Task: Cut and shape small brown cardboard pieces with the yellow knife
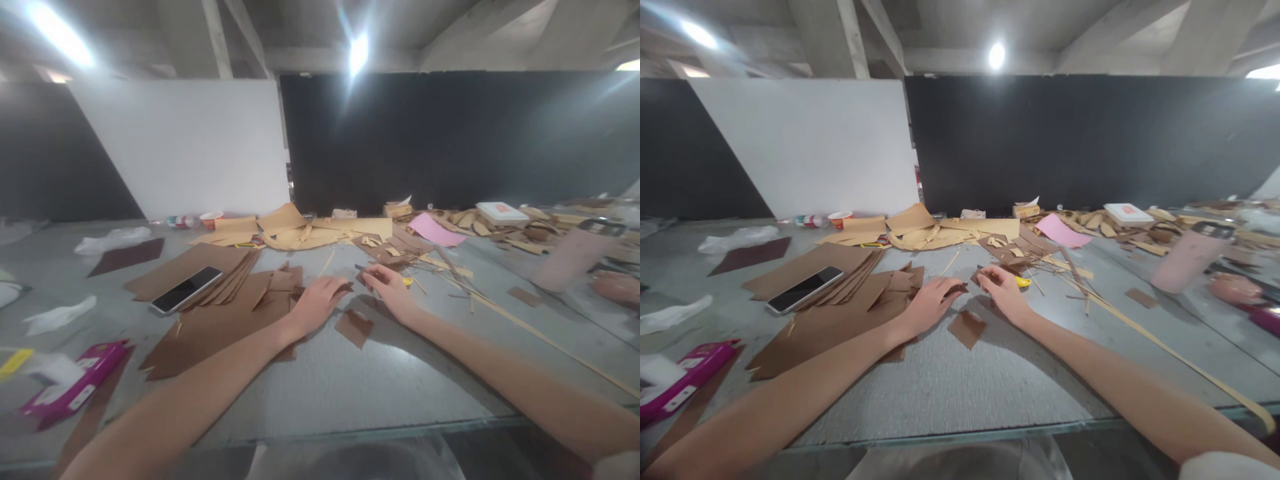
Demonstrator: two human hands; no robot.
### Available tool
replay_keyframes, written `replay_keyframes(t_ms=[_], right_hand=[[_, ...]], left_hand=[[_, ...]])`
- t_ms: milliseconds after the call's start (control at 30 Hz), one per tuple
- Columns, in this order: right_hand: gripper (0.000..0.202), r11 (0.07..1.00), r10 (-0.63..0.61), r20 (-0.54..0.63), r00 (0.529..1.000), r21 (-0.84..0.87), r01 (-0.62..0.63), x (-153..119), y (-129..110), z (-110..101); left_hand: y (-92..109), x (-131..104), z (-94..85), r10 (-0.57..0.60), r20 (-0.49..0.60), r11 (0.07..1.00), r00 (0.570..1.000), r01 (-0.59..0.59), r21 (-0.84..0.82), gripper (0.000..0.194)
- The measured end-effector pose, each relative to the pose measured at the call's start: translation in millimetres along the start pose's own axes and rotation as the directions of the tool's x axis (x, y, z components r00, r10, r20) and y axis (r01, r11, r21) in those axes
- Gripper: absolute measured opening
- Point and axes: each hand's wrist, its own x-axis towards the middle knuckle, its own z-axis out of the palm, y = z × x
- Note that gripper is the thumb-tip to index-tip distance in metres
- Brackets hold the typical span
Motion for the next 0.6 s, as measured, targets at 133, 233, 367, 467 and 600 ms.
replay_keyframes(t_ms=[133,233,367,467,600], right_hand=[[0.038,0.999,-0.02,0.008,1.0,0.032,0.019,0.8,3.7,1.5],[0.038,0.994,-0.028,0.052,0.998,0.107,0.023,0.5,3.5,4.5],[0.037,0.993,-0.025,0.088,0.996,0.114,0.015,-1.0,1.8,7.2],[0.038,0.995,-0.043,0.076,0.996,0.088,0.036,-1.5,2.2,6.5],[0.036,0.996,-0.06,0.05,0.997,0.072,0.057,-1.1,3.7,3.9]], left_hand=[[-2.5,-0.8,1.2,0.011,-0.004,1.0,1.0,-0.011,0.01,0.026],[-4.8,-1.8,1.4,0.047,0.015,0.999,0.999,-0.047,0.017,0.033],[-5.6,-2.5,1.7,0.063,0.003,0.998,0.998,-0.063,-0.004,0.034],[-4.7,-2.0,2.4,0.06,-0.022,0.997,0.998,-0.061,-0.042,0.03],[-3.9,-1.2,2.3,0.062,0.004,0.998,0.998,-0.062,0.027,0.03]])
